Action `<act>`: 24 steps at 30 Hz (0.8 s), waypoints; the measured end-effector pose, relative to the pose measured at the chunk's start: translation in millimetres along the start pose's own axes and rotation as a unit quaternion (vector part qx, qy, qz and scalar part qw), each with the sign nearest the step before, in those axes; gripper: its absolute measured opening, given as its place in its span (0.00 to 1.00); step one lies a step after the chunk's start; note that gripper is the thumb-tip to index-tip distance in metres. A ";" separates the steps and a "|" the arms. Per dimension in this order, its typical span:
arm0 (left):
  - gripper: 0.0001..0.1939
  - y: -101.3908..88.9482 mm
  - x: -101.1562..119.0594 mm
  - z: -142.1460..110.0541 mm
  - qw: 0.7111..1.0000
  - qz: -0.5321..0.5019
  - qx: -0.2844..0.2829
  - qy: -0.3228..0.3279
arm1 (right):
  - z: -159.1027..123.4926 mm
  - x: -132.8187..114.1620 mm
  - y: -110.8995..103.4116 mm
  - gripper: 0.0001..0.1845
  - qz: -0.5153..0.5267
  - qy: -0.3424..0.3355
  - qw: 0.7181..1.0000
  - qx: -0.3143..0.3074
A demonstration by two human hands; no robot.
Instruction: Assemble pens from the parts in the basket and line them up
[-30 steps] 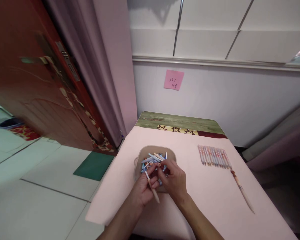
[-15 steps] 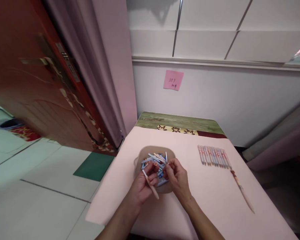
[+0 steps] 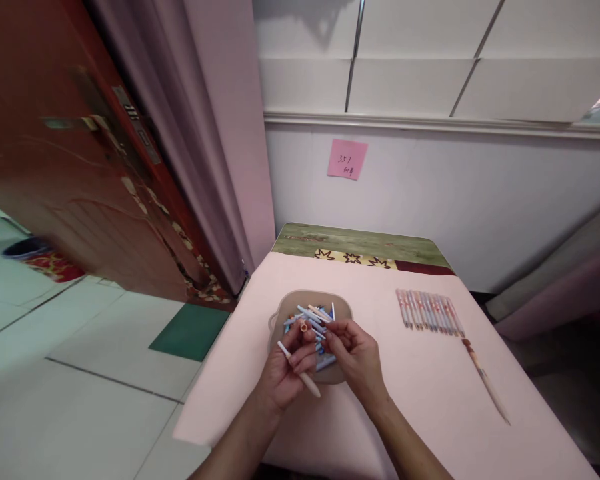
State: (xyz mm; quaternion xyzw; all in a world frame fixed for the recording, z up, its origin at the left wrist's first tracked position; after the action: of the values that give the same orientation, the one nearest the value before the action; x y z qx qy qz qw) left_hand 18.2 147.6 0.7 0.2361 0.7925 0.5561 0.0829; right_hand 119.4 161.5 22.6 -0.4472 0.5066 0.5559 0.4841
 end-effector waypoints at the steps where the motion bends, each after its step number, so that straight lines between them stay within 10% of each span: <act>1: 0.15 -1.2 1.1 0.7 1.000 -0.006 0.005 0.003 | -0.2 -0.8 0.0 0.13 0.006 0.001 1.000 0.001; 24: 0.04 -22.4 -7.2 18.3 0.996 0.072 0.059 0.013 | 4.2 -17.1 -3.5 0.14 -0.173 -0.114 0.978 0.017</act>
State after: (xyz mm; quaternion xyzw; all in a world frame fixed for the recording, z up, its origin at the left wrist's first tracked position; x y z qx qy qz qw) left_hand 25.4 153.6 -27.6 0.2895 0.8059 0.5161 0.0182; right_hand 125.1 164.3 39.4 -0.4537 0.3726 0.5025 0.6346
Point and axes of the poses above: each hand's wrist, its own z-axis towards the middle knuckle, its own y-axis out of the palm, x = y × z, the point moved 9 cm from there along z, towards the middle knuckle, and after that the axes turned 1 degree about x, right-handed, at the moved point
